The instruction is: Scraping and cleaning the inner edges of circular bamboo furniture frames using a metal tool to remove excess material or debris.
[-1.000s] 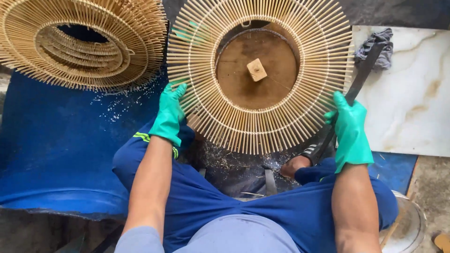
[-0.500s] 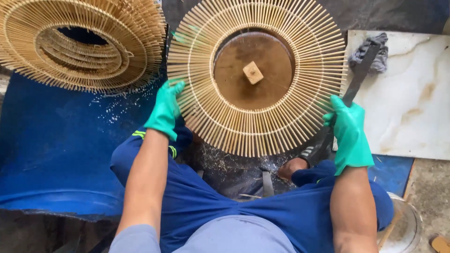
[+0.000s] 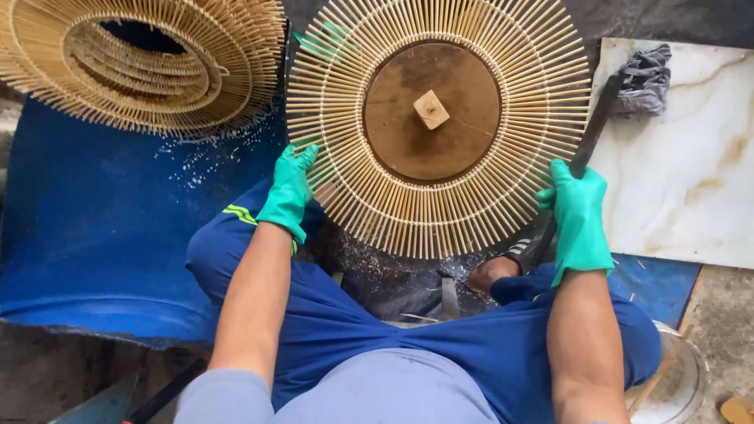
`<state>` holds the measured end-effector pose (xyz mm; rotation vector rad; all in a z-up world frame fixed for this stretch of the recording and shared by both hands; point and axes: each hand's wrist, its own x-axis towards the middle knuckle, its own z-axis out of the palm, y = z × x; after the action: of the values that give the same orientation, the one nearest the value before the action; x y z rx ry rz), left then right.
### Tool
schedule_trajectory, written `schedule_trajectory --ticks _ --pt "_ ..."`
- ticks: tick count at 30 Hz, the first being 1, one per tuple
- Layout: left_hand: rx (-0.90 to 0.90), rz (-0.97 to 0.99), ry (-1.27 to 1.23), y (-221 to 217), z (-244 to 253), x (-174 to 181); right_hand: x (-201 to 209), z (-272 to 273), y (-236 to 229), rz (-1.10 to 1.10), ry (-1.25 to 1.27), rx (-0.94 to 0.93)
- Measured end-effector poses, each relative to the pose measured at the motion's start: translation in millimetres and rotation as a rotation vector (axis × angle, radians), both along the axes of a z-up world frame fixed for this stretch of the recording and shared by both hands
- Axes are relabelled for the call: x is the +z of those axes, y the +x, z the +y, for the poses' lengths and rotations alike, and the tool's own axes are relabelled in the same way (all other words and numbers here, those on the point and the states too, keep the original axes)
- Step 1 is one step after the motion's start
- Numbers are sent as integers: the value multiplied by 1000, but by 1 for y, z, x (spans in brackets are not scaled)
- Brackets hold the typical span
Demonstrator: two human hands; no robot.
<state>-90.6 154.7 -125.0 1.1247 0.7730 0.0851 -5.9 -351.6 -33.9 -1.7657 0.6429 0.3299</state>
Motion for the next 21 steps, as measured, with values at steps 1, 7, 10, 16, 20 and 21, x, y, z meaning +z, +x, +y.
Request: schedule_trajectory --ticks 1,7,10,16,20,21 --pt "1 -4 0 5 2 1 3 2 3 -4 0 1" --pt "-88 12 836 16 -17 20 4 2 -8 24 21 -2" --pt "-368 90 1527 48 -74 88 26 6 -14 25 -111 8" --pt "-931 76 1567 108 -125 122 64 31 -11 -314 -478 202" --pt "-1122 362 1359 126 -125 122 41 50 -9 -309 -640 390" --pt "-1140 375 1345 126 -123 120 35 54 -12 -332 -712 465"
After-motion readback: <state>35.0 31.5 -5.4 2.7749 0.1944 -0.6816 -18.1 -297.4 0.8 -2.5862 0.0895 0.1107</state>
